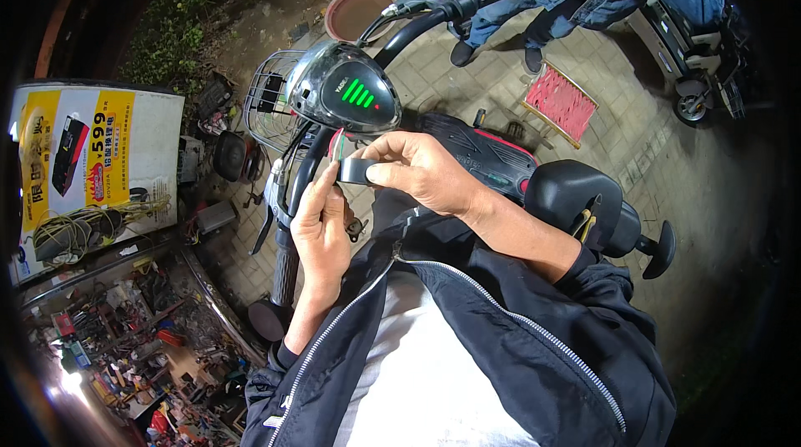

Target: The person wraps electrical tape around exposed wires on the scooter's handlebar area, then uses a screwdriver to tighten screws on the handlebar assembly. The work is performed in a cluttered workshop with tools and parts visible in the background.

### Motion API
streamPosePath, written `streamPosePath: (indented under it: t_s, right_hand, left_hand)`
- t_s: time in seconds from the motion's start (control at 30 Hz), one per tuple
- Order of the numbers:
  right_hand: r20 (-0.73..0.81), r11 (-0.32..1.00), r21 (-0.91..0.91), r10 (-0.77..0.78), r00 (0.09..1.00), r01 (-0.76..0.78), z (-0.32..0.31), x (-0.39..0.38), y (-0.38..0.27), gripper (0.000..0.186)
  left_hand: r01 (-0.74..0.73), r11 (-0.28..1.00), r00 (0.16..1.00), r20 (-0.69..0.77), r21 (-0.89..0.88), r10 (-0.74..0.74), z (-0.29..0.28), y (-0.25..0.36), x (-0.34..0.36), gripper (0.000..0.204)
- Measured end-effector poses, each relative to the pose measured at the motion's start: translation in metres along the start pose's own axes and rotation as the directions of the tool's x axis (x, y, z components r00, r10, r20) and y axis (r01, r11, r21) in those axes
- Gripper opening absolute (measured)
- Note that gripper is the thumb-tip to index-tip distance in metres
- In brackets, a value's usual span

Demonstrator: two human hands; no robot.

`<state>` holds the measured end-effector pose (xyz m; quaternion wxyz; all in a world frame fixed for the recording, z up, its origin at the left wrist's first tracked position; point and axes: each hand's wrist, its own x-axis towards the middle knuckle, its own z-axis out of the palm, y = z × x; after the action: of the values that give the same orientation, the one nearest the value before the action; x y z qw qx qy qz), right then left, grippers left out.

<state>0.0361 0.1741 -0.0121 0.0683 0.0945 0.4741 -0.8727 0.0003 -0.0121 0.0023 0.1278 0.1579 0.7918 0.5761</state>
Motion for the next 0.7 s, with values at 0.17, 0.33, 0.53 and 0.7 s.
streamPosePath:
  t_s: [0.17,0.33,0.53,0.7]
  right_hand:
    - [-0.026,1.000,0.009,0.014,1.000,-0.014,0.003,-0.004,0.002,0.024]
    - [-0.060,0.997,0.013,0.075,0.995,-0.075,0.004,-0.008,0.004,0.025]
    - [0.089,0.960,0.252,0.106,0.990,-0.125,-0.007,-0.008,0.006,0.033]
    - [0.198,0.906,0.403,0.055,0.979,-0.133,-0.014,-0.005,0.017,0.040]
  left_hand:
    - [-0.204,0.930,0.979,0.055,0.304,0.197,0.002,-0.003,-0.001,0.037]
    - [-0.169,0.935,0.986,0.059,0.313,0.159,0.005,-0.010,-0.001,0.038]
    - [0.117,0.970,0.991,-0.037,-0.214,-0.128,0.009,-0.017,-0.008,0.033]
    - [-0.002,0.997,0.995,-0.102,-0.071,-0.005,0.011,-0.021,-0.004,0.026]
